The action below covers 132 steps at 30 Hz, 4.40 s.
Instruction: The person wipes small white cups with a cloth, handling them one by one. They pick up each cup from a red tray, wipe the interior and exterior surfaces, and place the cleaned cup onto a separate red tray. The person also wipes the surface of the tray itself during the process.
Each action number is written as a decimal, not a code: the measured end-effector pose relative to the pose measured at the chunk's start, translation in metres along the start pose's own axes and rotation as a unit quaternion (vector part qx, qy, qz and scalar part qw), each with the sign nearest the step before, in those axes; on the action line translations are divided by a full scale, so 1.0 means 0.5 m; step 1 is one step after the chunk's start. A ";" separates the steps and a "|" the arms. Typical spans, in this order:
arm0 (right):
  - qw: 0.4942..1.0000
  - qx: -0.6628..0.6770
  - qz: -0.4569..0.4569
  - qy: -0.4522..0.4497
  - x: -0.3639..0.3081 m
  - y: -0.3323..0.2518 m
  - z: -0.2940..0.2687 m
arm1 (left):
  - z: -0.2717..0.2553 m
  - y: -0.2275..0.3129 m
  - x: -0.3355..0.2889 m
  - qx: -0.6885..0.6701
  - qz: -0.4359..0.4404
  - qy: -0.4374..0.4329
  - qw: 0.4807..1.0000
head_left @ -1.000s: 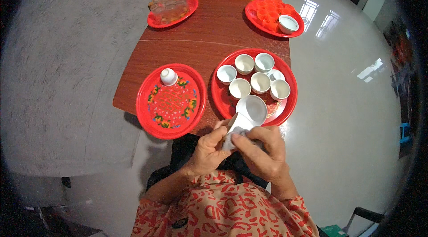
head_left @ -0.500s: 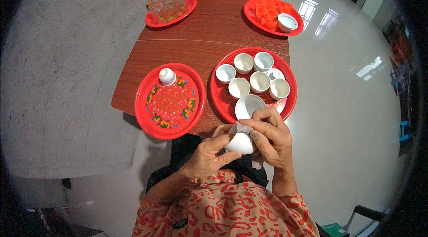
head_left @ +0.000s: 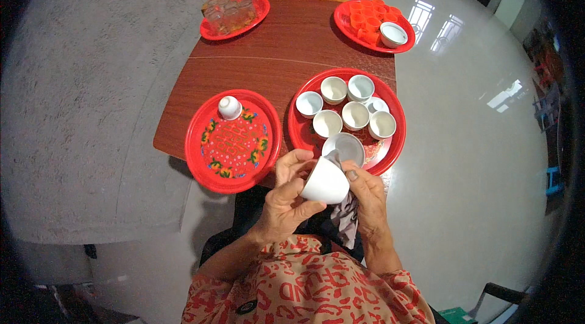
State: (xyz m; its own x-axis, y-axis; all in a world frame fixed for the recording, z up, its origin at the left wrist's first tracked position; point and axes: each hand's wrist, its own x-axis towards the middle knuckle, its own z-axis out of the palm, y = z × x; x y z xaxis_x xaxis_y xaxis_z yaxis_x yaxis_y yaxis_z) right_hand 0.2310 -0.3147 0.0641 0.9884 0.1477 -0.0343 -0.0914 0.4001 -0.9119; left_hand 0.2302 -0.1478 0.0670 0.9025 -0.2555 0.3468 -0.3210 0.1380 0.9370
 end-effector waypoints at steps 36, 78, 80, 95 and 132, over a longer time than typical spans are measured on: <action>0.895 -0.318 -0.313 0.019 0.022 -0.009 0.058 | -0.047 0.003 -0.001 -0.391 -0.194 0.112 0.893; 0.929 -0.143 0.230 -0.250 0.261 0.148 0.309 | -0.416 -0.141 0.035 0.285 -0.095 0.331 0.895; 0.935 -0.100 0.252 -0.228 0.275 0.172 0.311 | -0.419 -0.144 0.043 0.316 -0.098 0.335 0.882; 0.937 -0.039 0.291 -0.191 0.291 0.214 0.307 | -0.415 -0.152 0.054 0.406 -0.101 0.349 0.838; 0.740 -0.644 -0.185 0.061 -0.005 -0.017 -0.106 | -0.039 -0.154 0.144 0.513 0.132 -0.036 0.847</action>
State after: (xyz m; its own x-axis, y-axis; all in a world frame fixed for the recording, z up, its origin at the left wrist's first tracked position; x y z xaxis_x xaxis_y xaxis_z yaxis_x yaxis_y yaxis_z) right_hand 0.2355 -0.3666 0.0504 0.9274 0.1306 0.3506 0.3027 -0.8127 -0.4978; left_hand 0.3255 -0.1580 0.0189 0.7521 -0.4078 0.5177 -0.6231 -0.6958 0.3572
